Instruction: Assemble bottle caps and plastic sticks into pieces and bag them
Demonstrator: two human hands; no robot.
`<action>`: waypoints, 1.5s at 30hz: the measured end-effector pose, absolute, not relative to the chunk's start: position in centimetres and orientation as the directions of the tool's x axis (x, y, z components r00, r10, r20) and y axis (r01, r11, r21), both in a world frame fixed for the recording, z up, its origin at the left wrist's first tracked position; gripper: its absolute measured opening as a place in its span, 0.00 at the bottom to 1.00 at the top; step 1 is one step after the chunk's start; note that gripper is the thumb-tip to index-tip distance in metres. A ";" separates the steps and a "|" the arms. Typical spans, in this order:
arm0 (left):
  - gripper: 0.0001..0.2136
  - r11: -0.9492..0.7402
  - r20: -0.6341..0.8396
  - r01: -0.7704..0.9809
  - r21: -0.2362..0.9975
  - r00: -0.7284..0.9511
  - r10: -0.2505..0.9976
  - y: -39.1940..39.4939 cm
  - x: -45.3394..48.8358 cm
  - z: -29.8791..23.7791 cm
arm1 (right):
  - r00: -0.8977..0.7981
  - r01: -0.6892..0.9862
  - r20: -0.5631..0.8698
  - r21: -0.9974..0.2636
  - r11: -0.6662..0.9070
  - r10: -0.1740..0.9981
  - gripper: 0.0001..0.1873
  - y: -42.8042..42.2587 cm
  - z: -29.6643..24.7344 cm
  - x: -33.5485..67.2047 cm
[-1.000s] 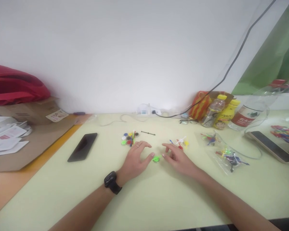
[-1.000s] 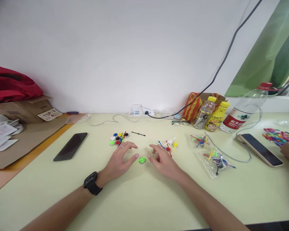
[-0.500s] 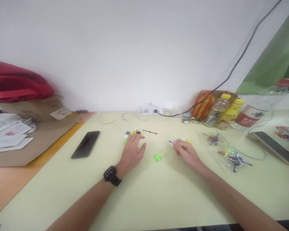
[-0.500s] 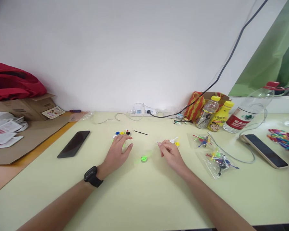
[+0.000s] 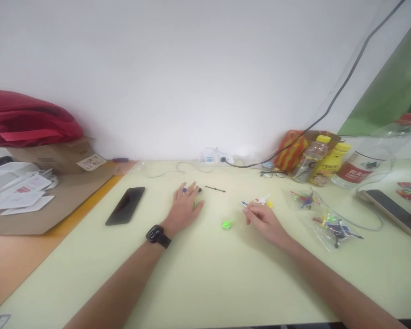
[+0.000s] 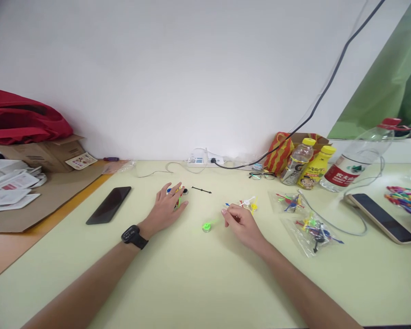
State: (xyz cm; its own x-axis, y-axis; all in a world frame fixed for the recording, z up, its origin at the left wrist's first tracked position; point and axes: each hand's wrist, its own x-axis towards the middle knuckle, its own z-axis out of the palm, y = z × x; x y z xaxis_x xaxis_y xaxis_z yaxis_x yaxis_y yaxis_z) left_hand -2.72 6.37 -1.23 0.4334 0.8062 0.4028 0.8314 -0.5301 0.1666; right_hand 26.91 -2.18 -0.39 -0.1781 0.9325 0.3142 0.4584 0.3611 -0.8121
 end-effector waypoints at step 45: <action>0.08 -0.586 0.359 0.778 0.227 0.492 0.793 13.2 2.8 5.2 | -0.215 0.480 0.353 -0.774 0.413 0.911 0.28 -2.5 -0.1 27.0</action>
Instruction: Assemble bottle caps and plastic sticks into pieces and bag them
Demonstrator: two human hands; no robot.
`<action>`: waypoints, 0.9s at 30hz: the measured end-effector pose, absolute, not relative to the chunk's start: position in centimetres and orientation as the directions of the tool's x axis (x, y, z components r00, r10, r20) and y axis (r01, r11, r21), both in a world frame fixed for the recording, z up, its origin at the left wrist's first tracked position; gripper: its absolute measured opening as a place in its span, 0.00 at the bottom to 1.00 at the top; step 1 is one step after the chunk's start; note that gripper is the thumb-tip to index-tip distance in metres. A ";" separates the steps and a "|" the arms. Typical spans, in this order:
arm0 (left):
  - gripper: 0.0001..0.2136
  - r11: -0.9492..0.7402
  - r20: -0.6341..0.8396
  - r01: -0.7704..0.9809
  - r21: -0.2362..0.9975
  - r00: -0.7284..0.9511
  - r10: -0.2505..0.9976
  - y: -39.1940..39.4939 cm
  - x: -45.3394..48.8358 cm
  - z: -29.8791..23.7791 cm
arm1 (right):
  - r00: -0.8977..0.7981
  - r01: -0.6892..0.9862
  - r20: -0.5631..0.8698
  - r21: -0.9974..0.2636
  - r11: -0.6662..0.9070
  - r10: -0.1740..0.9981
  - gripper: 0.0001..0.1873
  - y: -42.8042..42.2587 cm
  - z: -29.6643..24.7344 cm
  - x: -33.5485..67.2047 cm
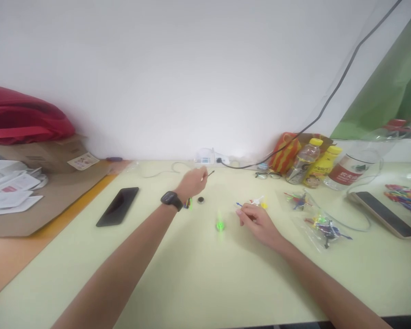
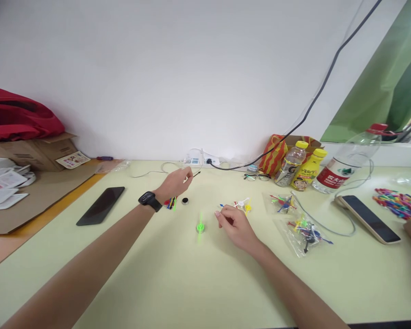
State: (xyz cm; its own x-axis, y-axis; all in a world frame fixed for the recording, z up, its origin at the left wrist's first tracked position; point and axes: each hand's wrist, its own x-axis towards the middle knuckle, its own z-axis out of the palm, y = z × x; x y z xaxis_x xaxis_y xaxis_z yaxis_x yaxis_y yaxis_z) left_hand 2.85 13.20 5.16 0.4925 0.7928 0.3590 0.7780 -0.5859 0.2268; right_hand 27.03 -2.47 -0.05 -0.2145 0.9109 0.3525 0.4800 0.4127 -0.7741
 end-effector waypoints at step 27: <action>0.14 -0.427 0.398 0.449 0.785 0.162 0.903 6.6 -3.5 2.7 | -0.231 0.491 0.343 -0.767 0.413 0.910 0.29 -2.6 0.0 27.1</action>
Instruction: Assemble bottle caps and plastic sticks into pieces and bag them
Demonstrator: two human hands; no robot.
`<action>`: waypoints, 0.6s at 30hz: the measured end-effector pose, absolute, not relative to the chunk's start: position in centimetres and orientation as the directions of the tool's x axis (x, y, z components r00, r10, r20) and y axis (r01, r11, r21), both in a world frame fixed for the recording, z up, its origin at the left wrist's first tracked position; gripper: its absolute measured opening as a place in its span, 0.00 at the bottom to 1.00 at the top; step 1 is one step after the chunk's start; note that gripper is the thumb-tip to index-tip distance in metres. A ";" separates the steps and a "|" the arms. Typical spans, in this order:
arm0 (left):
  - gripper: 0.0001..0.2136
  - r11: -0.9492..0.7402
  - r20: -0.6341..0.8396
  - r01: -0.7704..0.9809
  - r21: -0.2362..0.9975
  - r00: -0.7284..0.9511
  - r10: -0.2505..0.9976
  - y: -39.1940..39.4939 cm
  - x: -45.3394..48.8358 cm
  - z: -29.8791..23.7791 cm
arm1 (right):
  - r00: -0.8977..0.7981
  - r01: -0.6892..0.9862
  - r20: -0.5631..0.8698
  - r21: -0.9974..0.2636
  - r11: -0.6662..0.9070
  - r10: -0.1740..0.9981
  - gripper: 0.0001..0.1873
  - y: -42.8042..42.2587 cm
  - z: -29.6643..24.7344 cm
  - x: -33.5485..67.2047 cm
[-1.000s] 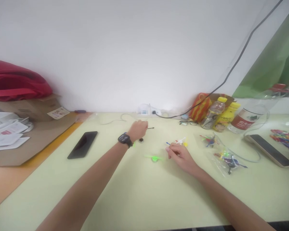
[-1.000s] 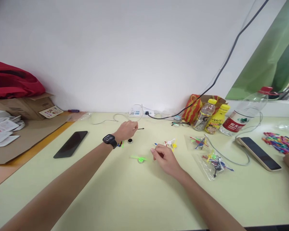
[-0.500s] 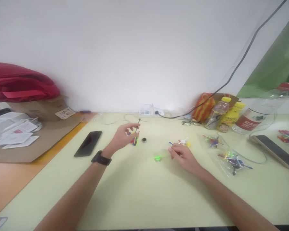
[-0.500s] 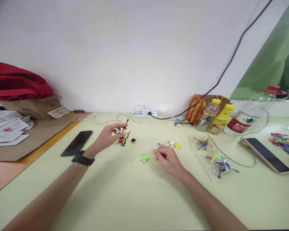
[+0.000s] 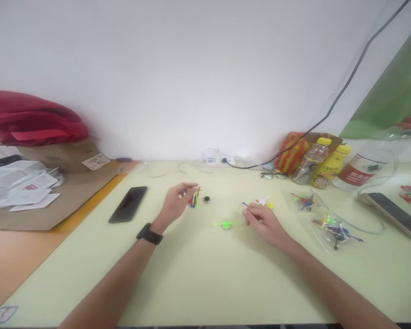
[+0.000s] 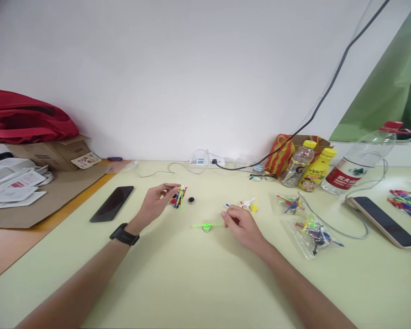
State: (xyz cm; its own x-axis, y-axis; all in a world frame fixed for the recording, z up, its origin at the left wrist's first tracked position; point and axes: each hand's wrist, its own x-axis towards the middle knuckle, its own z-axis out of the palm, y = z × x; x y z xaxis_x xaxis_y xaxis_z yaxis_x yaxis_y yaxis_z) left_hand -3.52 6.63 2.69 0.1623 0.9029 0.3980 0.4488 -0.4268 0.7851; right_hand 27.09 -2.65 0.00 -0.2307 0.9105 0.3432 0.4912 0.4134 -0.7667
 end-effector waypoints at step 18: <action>0.11 -0.498 0.289 0.703 0.508 0.406 0.867 5.0 -2.9 1.1 | -0.356 0.584 0.376 -0.626 0.518 0.856 0.15 -3.3 -0.4 26.3</action>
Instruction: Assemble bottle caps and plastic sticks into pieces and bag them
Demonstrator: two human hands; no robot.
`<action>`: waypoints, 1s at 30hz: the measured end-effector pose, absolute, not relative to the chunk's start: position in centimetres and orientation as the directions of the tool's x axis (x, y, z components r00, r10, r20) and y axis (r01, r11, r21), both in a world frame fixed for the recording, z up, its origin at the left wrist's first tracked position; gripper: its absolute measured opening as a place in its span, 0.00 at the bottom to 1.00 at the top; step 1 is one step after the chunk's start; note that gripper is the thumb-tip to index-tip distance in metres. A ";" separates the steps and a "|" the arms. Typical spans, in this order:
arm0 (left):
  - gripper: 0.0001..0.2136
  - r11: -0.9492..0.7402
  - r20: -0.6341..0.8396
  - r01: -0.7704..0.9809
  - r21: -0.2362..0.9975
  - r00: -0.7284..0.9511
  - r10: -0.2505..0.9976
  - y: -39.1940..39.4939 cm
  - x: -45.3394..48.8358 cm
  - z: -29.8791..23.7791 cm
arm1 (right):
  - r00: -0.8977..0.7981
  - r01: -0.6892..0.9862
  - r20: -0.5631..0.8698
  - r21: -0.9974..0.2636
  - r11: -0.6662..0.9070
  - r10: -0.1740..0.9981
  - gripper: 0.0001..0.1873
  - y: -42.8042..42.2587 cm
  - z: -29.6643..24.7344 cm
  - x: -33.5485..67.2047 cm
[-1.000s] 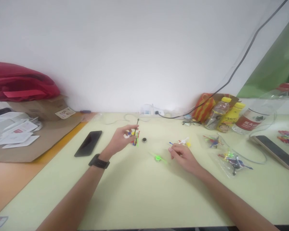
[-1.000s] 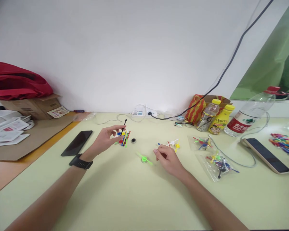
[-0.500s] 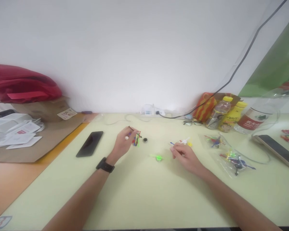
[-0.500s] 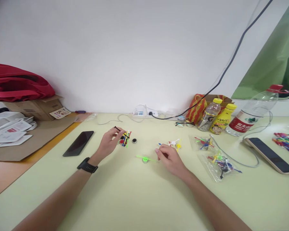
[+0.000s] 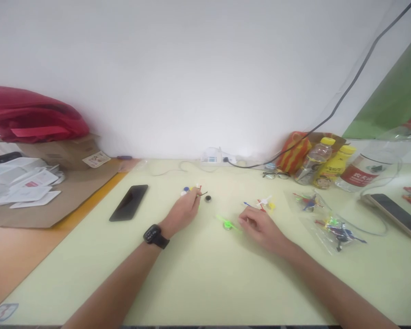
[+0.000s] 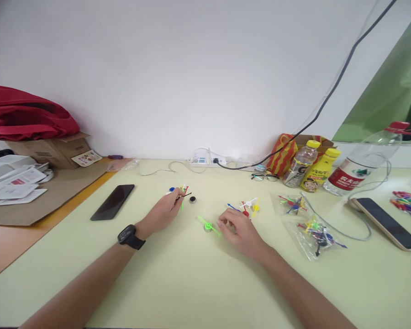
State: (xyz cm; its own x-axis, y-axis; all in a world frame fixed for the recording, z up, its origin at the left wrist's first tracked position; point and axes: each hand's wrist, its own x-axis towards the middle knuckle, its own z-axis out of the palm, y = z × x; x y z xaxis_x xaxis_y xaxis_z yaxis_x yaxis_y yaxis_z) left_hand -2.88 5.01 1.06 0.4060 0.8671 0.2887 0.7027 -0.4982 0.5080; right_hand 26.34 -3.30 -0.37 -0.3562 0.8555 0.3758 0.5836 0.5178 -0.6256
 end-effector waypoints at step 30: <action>0.10 -0.495 0.288 0.766 0.411 0.405 0.867 4.6 -2.1 1.1 | -0.256 0.789 0.544 -0.361 0.498 0.799 0.08 -2.5 -1.2 28.2</action>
